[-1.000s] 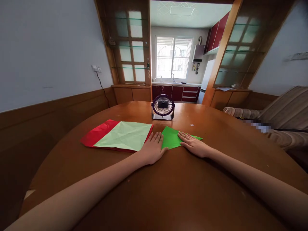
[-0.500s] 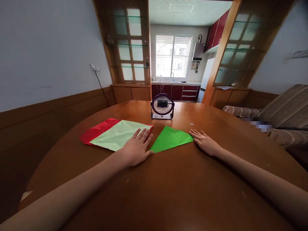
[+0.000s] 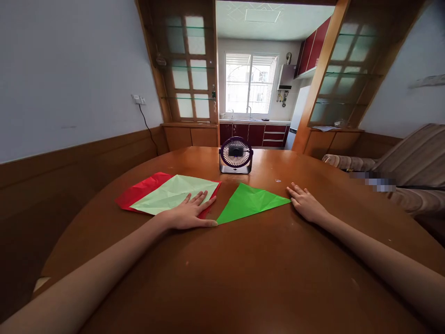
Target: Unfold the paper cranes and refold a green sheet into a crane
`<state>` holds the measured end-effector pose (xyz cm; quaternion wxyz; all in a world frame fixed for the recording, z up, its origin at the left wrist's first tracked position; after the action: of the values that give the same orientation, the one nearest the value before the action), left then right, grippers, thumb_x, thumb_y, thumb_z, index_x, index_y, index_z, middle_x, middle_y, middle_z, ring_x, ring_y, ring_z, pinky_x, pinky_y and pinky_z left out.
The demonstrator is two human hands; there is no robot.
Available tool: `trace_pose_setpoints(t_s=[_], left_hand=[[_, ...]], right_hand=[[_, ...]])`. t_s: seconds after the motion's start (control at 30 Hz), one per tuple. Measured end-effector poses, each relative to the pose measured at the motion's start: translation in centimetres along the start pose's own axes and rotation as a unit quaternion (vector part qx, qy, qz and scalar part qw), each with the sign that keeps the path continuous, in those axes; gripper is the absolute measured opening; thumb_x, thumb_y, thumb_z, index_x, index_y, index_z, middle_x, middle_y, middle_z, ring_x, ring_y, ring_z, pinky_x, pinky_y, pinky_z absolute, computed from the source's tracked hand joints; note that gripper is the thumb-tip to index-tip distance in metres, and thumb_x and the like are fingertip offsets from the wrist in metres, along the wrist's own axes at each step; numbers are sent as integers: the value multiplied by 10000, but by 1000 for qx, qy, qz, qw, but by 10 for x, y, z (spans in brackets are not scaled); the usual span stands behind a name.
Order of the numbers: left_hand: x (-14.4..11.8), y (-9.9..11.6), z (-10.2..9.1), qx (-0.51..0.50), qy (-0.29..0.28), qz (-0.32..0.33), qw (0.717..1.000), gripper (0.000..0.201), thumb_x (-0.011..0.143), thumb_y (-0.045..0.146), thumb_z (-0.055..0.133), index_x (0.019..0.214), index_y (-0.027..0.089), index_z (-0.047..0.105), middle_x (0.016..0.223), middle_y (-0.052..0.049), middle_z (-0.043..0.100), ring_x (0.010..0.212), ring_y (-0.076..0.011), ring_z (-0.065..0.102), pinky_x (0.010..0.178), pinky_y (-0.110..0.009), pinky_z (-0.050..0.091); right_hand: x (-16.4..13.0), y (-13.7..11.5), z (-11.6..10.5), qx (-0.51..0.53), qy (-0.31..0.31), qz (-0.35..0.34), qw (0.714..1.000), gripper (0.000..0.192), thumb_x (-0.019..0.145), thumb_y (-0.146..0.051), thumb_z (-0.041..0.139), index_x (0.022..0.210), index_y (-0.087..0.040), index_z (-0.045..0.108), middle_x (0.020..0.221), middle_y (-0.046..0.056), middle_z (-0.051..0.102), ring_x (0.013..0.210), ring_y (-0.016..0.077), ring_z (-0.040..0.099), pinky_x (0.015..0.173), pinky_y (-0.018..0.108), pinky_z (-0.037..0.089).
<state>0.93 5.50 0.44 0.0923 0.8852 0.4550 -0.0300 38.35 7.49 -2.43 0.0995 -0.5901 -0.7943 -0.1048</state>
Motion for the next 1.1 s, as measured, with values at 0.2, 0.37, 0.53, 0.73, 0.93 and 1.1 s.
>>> trace_pose_setpoints(t_s=[0.2, 0.37, 0.53, 0.73, 0.93, 1.1], left_hand=[[1, 10, -6, -1, 36, 25, 999, 950, 805, 782, 409, 1527, 240, 114, 1576, -131, -26, 1463, -326, -29, 1159, -552, 27], [3, 24, -9, -4, 88, 62, 994, 792, 875, 709, 385, 1513, 275, 206, 1589, -91, 20, 1470, -307, 8, 1169, -540, 17], [5, 31, -3, -4, 86, 53, 995, 747, 900, 692, 342, 1502, 260, 254, 1583, -103, 134, 1471, -296, 72, 1168, -551, 29], [3, 37, -2, 16, 106, 60, 992, 731, 923, 669, 303, 1503, 227, 256, 1566, -113, 213, 1465, -266, 147, 1180, -519, 31], [3, 35, -1, 13, 114, 65, 991, 685, 945, 646, 263, 1496, 241, 282, 1565, -102, 229, 1464, -255, 162, 1184, -505, 42], [3, 35, -5, 0, 133, 65, 989, 662, 957, 623, 264, 1493, 236, 288, 1563, -92, 256, 1457, -245, 198, 1189, -495, 56]], right_hand=[[1, 7, -24, 30, 57, 69, 996, 578, 868, -233, 311, 1400, -53, 445, 1517, 183, 340, 1425, 305, 284, 1164, 521, 224], [5, -34, -71, 143, 142, 10, 979, 559, 795, -146, 360, 1314, -212, 556, 1447, 91, 453, 1320, 294, 429, 1095, 517, 349], [15, -66, -108, 192, 194, -39, 961, 468, 775, -129, 376, 1142, -244, 644, 1310, 66, 561, 1237, 289, 501, 1034, 497, 399], [58, -99, -63, 179, 80, -33, 980, 398, 904, -394, 482, 1210, -166, 594, 1243, 149, 613, 1130, 315, 586, 978, 466, 448], [85, -121, -37, 220, 81, -27, 972, 356, 788, -263, 653, 1136, -191, 629, 1048, 100, 704, 1000, 275, 641, 906, 457, 484], [79, -132, -54, 276, 118, -44, 953, 204, 811, -218, 607, 1007, -202, 661, 956, 66, 711, 885, 224, 649, 798, 372, 517]])
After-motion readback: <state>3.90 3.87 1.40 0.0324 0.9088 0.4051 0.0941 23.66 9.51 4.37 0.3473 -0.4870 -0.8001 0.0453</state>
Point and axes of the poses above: each hand's wrist, its own x-axis towards the middle knuckle, its own z-axis out of the palm, y = z × x, the point moved 8 cm from there along x, towards the middle knuckle
